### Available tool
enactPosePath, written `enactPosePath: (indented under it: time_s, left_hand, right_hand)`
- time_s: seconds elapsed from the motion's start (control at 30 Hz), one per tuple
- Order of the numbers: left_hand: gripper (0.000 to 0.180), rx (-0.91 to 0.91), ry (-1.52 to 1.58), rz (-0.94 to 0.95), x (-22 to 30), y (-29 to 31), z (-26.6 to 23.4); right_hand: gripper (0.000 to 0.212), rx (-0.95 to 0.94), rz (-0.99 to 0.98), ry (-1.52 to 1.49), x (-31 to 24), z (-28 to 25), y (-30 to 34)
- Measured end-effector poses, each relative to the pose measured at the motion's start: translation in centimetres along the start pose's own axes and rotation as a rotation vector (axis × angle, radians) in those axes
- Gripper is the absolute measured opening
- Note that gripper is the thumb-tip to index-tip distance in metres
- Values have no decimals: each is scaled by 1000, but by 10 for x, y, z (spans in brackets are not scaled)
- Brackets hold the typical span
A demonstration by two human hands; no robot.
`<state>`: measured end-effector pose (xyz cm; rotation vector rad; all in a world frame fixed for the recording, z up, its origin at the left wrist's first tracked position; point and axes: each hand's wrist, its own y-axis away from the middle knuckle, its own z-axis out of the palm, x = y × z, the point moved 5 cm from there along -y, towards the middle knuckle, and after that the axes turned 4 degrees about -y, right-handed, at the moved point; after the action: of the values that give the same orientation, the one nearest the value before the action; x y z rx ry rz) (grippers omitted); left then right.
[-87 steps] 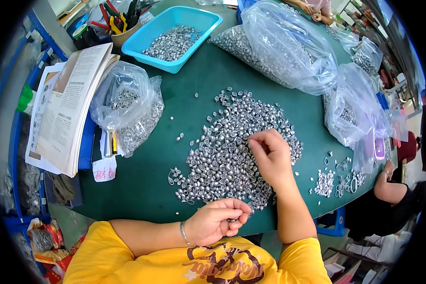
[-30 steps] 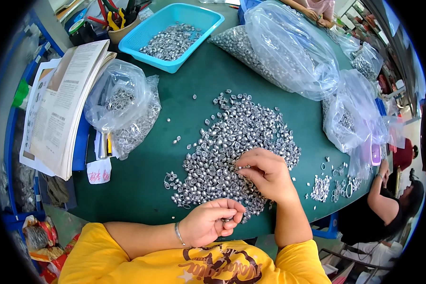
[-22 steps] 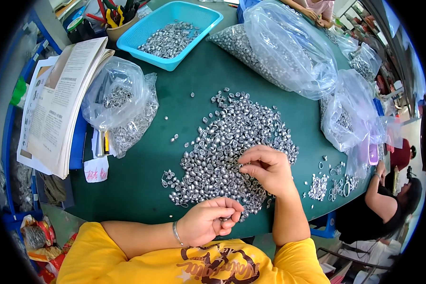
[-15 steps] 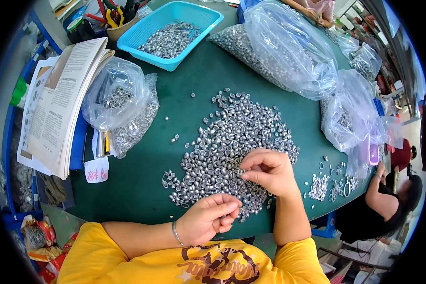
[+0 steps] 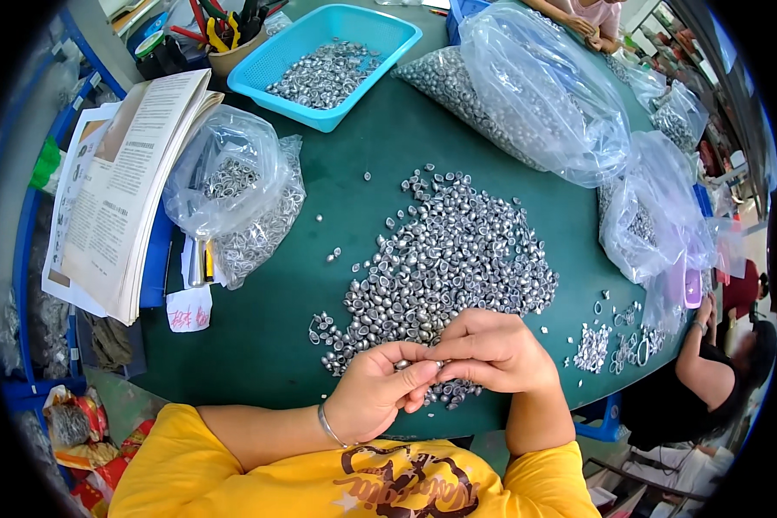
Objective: The person sorts through a large pile of small silver-colored metallic rings and beads on a green table by hand, picking up individual pieces and moving them to different sections of the workspace.
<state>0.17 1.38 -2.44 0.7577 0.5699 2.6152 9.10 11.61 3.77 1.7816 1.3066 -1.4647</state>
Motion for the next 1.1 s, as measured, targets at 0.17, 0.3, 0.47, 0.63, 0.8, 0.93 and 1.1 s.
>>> enactPosePath:
  time_s: [0.17,0.3,0.47,0.63,0.8,0.93,1.1]
  left_hand:
    - [15,-18,67,-31,-2,-1,3]
    - [15,-40,53,-67,-2,0,2]
    - [14,0,2,-17,0,1,0]
    - [12,0,26,-46,1,0,2]
    - [11,12,2,28,0,1,-1]
    - [9,21,23,44,1,-1,-1]
    - [8,28,23,75,1,-1,-2]
  right_hand:
    - [17,21,-35,-2,3,-1,1]
    - [17,53,-66,22,0,-2,1]
    - [18,-54,-92,63,0,5,0]
    - [20,28,-113,100,-1,1,1]
    - [20,5,-60,58,-1,1,0]
    - [19,24,-21,46,5,1,0]
    - [15,28,45,-36,10,-1,-3]
